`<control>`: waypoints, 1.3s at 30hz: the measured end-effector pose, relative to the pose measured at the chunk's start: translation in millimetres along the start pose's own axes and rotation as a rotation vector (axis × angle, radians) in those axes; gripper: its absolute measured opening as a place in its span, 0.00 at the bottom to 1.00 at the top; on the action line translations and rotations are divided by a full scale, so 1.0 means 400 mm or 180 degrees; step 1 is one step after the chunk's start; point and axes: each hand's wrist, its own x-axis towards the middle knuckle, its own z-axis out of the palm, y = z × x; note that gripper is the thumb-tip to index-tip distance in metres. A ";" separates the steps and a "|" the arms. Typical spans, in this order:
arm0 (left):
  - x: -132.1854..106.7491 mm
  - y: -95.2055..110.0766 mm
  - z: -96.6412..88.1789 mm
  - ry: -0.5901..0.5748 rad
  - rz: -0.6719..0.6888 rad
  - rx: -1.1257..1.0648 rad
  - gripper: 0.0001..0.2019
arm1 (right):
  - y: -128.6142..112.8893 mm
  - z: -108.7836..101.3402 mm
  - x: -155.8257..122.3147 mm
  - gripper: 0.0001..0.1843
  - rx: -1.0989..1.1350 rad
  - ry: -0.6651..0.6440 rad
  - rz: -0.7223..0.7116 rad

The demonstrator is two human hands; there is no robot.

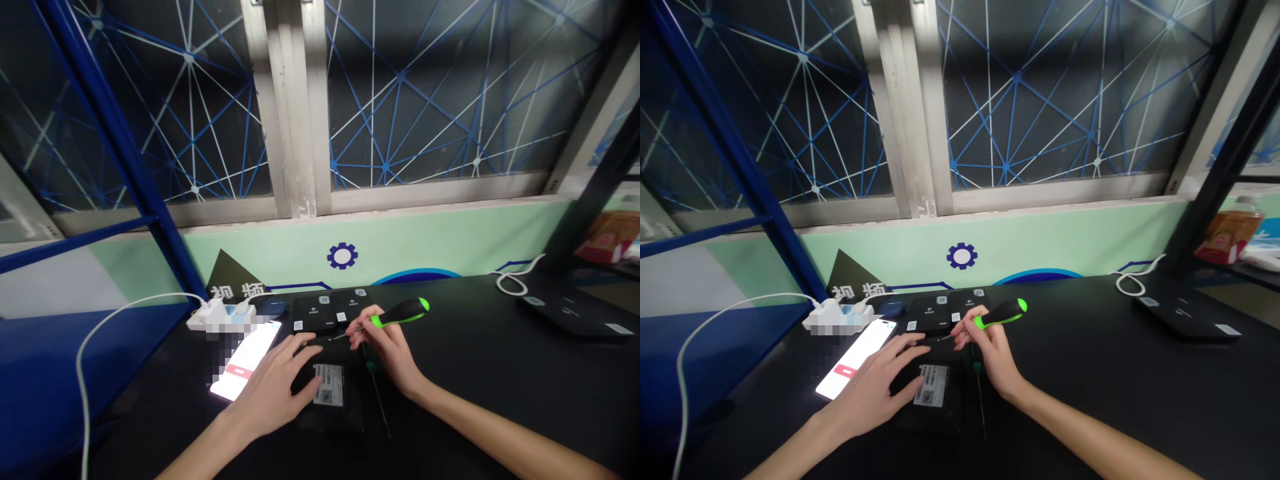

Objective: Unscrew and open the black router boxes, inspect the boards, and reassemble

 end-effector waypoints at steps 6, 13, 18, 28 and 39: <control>-0.007 -0.003 0.010 -0.0287 0.0130 -0.0017 0.23 | 0.013 -0.002 -0.009 0.18 0.0163 -0.0176 0.0155; -0.005 -0.005 0.007 -0.0424 0.0216 -0.0104 0.24 | 0.014 0.002 -0.015 0.20 0.0099 -0.0269 0.0208; -0.007 -0.002 0.004 -0.0482 0.0211 -0.0096 0.25 | 0.012 0.001 -0.016 0.20 0.0083 -0.0310 0.0171; -0.007 -0.008 0.009 -0.0455 0.0212 -0.0118 0.26 | 0.013 0.000 -0.013 0.20 0.0069 -0.0291 0.0190; -0.009 -0.024 0.023 -0.0407 0.0027 -0.0048 0.25 | 0.015 -0.005 -0.004 0.21 -0.0064 -0.0066 0.0126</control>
